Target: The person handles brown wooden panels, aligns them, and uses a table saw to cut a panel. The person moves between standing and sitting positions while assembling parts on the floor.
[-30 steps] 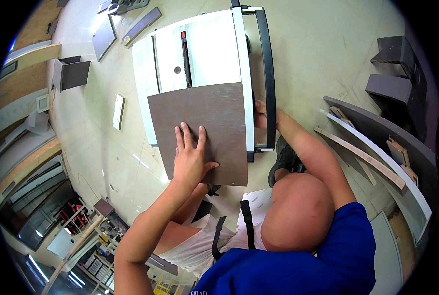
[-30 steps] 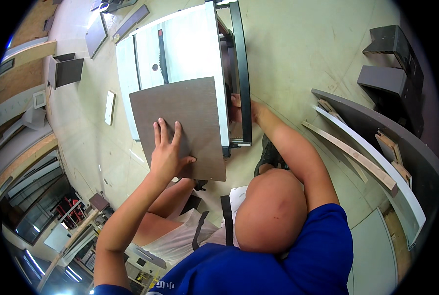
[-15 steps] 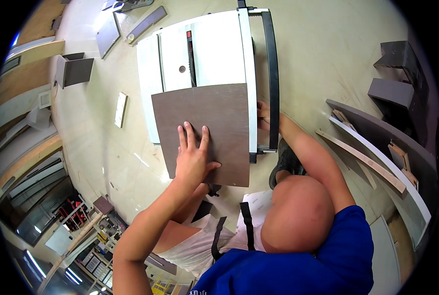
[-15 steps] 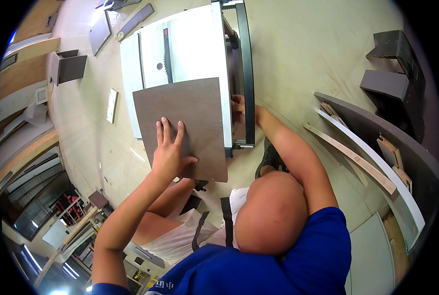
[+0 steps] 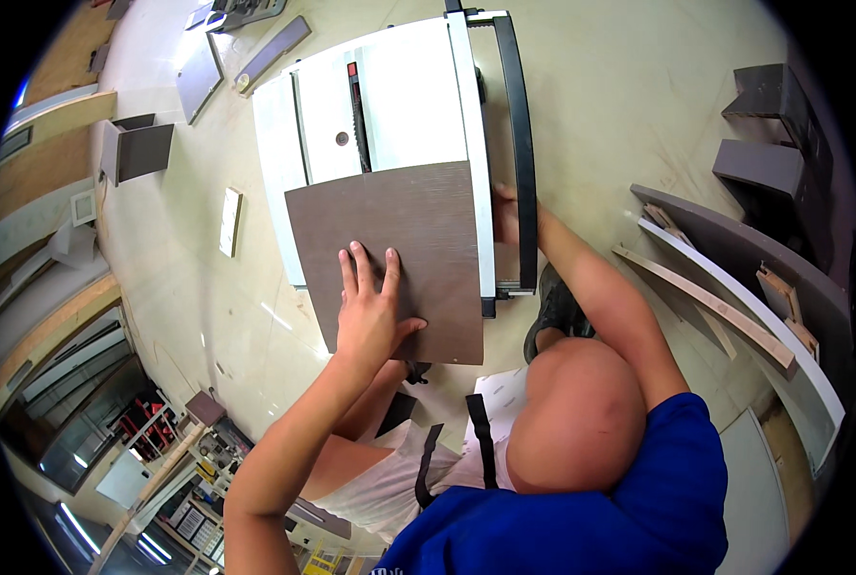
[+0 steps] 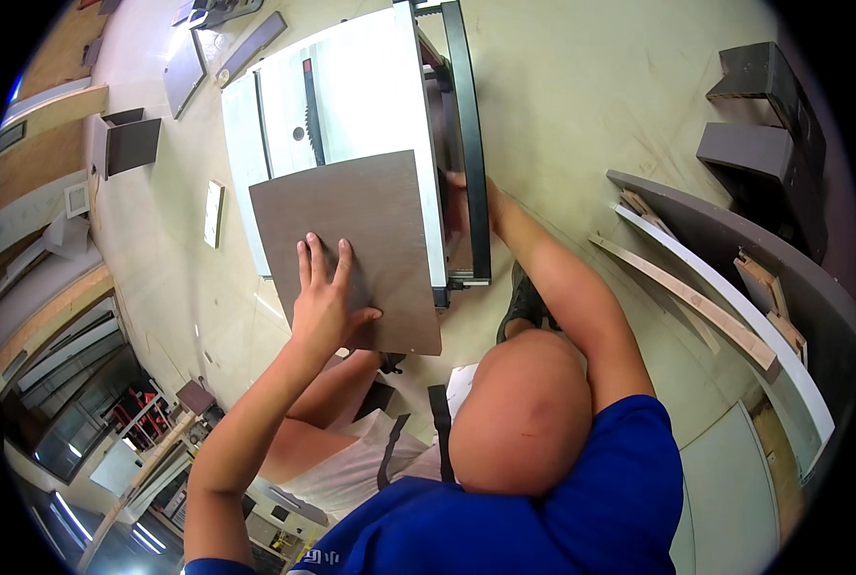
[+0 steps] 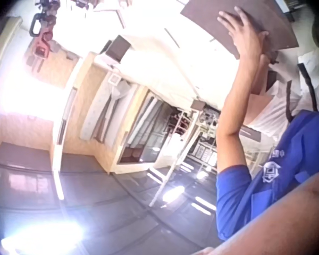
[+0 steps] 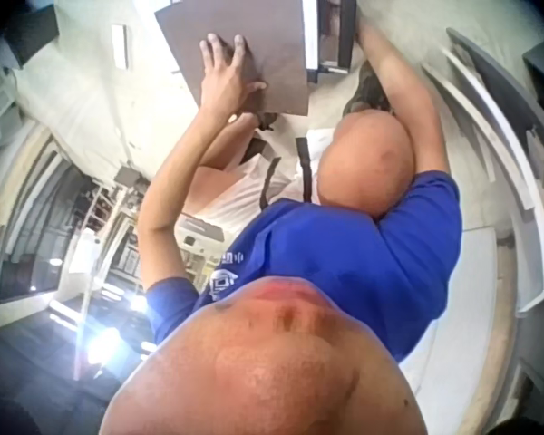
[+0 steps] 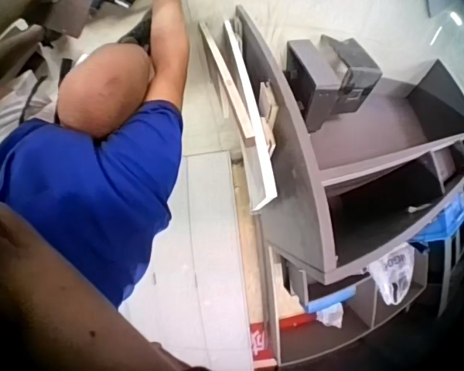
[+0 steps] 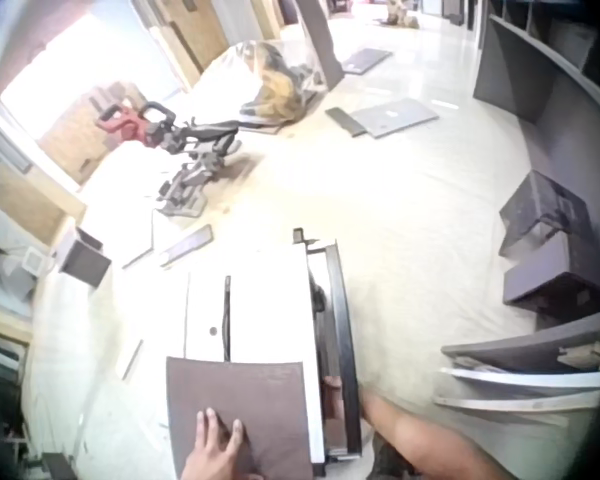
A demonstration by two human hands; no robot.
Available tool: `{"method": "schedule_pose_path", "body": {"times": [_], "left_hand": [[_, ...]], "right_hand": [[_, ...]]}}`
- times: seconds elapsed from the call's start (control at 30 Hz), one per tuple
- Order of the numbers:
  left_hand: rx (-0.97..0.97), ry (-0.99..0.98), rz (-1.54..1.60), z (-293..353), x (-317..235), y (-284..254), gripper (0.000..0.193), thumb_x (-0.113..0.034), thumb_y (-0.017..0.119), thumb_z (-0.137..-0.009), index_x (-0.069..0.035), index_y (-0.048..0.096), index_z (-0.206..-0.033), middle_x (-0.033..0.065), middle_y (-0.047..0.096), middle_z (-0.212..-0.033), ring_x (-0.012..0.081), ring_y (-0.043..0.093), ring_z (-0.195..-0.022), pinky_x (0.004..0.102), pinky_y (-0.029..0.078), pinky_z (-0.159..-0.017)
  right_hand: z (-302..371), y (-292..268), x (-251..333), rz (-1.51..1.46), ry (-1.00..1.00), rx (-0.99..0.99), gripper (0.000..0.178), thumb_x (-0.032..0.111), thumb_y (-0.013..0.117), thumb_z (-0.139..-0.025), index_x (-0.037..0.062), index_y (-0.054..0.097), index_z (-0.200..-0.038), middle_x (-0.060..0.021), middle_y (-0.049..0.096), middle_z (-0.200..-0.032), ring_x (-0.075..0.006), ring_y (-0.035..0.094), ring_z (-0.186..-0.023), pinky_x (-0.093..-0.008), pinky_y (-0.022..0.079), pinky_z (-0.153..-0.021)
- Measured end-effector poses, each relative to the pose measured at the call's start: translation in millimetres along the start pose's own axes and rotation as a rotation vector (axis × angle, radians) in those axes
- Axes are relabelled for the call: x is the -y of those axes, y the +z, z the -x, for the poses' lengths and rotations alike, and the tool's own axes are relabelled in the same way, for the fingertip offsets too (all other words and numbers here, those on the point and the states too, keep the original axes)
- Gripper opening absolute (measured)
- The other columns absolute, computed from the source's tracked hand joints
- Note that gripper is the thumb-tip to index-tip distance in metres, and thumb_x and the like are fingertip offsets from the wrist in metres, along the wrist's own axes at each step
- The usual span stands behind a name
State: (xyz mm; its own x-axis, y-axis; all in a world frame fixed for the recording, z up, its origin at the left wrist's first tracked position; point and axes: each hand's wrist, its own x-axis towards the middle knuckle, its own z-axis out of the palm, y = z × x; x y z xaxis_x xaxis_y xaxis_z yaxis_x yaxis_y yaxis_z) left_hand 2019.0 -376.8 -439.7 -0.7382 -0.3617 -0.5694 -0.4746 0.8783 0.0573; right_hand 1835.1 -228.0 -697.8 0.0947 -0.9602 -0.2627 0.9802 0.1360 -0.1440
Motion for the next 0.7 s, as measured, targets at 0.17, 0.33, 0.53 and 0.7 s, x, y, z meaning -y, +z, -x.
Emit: {"method": "schedule_pose_path", "body": {"times": [0.17,0.33,0.53,0.7], "left_hand": [[0.001,-0.011,-0.001,-1,2,3,0.111,-0.033,0.09,-0.055,-0.009,0.032,-0.147,0.0339,0.012,-0.152,0.0508,0.017,-0.14,0.0454,0.052,-0.093],[-0.003,-0.01,0.002,-1,-1,1,0.11,-0.033,0.089,-0.055,-0.009,0.032,-0.147,0.0335,0.012,-0.152,0.051,0.017,-0.14,0.0449,0.051,-0.094],[-0.001,-0.009,0.015,1,0,0,0.11,-0.033,0.089,-0.055,-0.009,0.033,-0.147,0.0352,0.013,-0.151,0.0517,0.018,-0.14,0.0456,0.047,-0.099],[0.003,0.005,0.041,6,9,1,0.106,-0.034,0.088,-0.059,-0.009,0.032,-0.146,0.0353,0.016,-0.149,0.0545,0.02,-0.138,0.0504,0.047,-0.099]], "right_hand": [[0,22,0,-0.01,0.079,-0.086,0.081,0.065,0.057,-0.085,0.0008,0.045,-0.133,-0.0163,0.056,-0.128,-0.0332,0.054,-0.115,-0.0535,0.042,-0.096],[-1,17,-3,-0.025,0.063,-0.15,0.078,0.064,0.058,-0.085,0.0013,0.047,-0.13,-0.0149,0.058,-0.125,-0.0307,0.054,-0.113,-0.0511,0.043,-0.095],[-12,-4,-22,0.041,-0.087,-0.332,0.074,0.062,0.059,-0.086,0.0018,0.049,-0.126,-0.0132,0.059,-0.121,-0.0277,0.055,-0.112,-0.0481,0.044,-0.094],[12,24,-11,0.285,-0.31,-0.346,0.054,0.051,0.061,-0.09,0.0053,0.053,-0.118,-0.008,0.062,-0.108,-0.0213,0.059,-0.1,-0.0408,0.05,-0.086]]}}
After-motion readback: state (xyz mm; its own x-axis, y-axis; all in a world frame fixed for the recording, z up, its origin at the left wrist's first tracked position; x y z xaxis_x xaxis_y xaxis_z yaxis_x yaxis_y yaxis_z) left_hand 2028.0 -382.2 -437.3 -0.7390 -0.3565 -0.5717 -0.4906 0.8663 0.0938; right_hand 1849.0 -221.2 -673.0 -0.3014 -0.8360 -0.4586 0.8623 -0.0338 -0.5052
